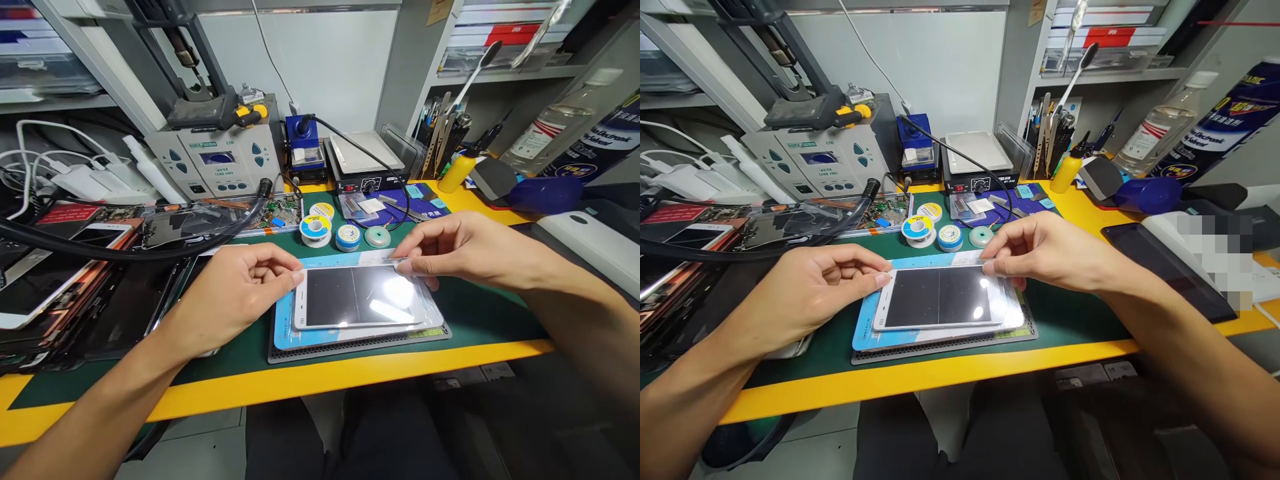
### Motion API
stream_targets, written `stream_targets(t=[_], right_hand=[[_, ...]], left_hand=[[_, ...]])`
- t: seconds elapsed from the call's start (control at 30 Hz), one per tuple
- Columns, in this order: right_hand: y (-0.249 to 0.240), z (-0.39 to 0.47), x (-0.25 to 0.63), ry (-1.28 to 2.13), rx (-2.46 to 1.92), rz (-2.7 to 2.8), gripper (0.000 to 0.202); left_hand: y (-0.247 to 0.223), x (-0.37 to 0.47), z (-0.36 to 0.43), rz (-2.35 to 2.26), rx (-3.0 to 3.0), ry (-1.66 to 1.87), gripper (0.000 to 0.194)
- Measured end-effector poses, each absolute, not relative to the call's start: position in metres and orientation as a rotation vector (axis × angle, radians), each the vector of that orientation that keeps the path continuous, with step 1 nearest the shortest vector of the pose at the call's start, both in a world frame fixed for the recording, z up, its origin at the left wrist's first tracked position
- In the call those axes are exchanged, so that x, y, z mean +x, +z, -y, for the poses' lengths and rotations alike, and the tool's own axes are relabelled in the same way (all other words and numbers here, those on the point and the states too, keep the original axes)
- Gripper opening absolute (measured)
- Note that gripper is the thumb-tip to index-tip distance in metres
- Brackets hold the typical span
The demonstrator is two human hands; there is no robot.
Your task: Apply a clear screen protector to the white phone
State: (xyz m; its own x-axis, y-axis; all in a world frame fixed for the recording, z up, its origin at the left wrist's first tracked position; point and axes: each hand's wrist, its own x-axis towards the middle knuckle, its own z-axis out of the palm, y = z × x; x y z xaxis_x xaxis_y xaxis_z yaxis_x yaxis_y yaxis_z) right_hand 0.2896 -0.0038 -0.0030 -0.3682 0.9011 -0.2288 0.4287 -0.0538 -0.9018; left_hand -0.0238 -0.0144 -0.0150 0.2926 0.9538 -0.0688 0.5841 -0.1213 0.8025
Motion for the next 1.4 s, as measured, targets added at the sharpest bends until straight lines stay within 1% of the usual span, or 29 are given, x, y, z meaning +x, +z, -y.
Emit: stream_targets(t=[0.23, 0.7, 1.07, 1.4], right_hand=[[-0.0045, 0.007, 0.2889, 1.4, -1.387, 1.786, 0.02], [-0.0055, 0.0113, 0.2853, 1.346, -1.477, 1.752, 0.03], [-0.0066, 0.0123, 0.2864, 1.342, -1.475, 1.762, 0.025], [-0.0085, 0.0103, 0.2883, 1.347, -1.472, 1.793, 0.026]], left_hand=[[-0.0188, -0.0244, 0.013, -1.421, 1.808, 0.609, 0.035], [-0.0167, -0.0211, 0.0127, -1.45, 1.797, 0.592, 0.039], [-0.0169, -0.0231, 0.0125, -1.46, 1.796, 0.565, 0.039], [-0.0177, -0.024, 0.0114, -1.446, 1.781, 0.556, 0.038]])
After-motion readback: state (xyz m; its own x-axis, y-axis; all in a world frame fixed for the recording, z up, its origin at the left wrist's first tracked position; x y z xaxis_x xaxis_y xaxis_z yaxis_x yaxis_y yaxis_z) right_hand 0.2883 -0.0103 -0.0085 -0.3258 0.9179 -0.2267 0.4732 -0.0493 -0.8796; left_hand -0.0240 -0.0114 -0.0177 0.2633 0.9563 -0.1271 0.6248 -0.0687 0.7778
